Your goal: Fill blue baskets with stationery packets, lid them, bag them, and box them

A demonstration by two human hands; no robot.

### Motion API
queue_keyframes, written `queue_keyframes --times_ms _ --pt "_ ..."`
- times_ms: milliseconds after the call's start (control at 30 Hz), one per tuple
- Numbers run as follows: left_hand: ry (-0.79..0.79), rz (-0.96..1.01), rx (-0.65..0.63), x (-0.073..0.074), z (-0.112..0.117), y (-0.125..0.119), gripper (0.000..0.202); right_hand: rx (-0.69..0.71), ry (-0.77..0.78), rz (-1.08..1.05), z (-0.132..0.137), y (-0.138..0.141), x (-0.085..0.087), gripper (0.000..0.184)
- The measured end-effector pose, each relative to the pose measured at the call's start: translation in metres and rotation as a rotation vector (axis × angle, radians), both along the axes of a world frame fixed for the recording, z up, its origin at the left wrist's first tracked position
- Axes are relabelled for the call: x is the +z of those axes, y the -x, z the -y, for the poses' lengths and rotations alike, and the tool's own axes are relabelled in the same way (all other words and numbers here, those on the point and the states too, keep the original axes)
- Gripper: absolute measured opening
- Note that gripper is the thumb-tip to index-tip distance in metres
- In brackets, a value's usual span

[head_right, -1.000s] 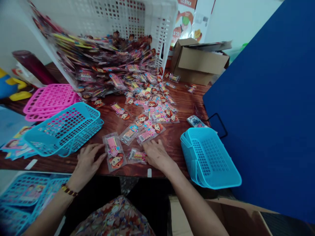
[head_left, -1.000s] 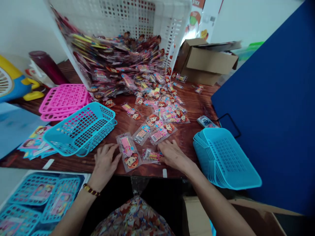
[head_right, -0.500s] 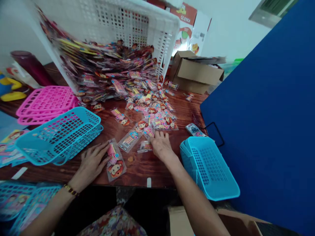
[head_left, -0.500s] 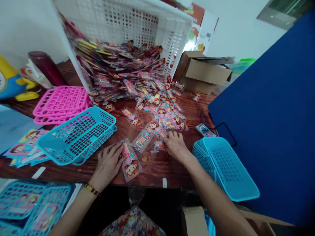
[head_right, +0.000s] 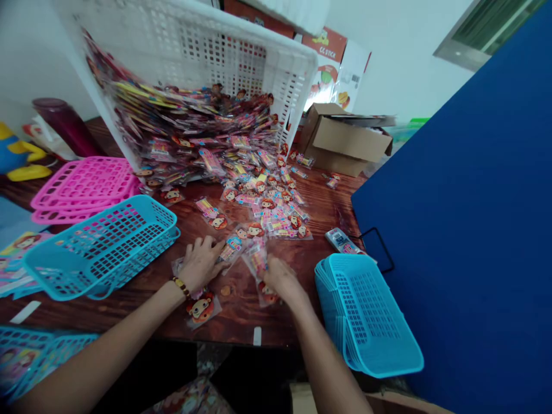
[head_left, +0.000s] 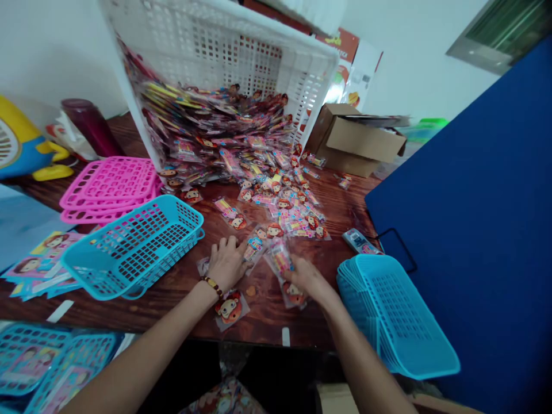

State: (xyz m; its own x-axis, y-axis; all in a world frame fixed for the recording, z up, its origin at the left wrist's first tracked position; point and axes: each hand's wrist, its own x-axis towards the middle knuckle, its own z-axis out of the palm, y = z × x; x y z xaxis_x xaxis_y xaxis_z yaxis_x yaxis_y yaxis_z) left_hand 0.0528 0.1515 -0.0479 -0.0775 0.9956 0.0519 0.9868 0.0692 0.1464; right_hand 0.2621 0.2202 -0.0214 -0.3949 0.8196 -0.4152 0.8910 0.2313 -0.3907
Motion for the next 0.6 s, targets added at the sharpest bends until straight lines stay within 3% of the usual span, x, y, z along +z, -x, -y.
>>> queue_keyframes --times_ms 133,200,300,400,500,600 --pt "0.024 0.034 -0.128 -0.007 -0.004 0.010 0.048 0.063 0.224 -0.322 0.050 -0.011 -0.001 0.030" --pt "0.046 0.066 -0.210 -0.007 -0.008 0.016 0.046 0.066 0.198 -0.328 0.055 -0.023 0.007 0.027" --pt "0.058 0.121 -0.271 -0.008 -0.019 0.019 0.046 0.190 -0.008 -0.151 0.036 -0.030 0.025 0.024" --pt "0.047 0.168 -0.284 -0.010 -0.030 0.020 0.047 0.420 -0.119 0.024 0.007 -0.009 0.038 0.033" --pt "0.024 0.195 -0.239 -0.012 -0.035 0.023 0.046 0.551 -0.116 0.247 -0.013 0.024 0.038 0.052" --pt "-0.001 0.217 -0.162 -0.014 -0.032 0.029 0.042 0.651 -0.183 0.375 -0.016 0.042 0.030 0.048"
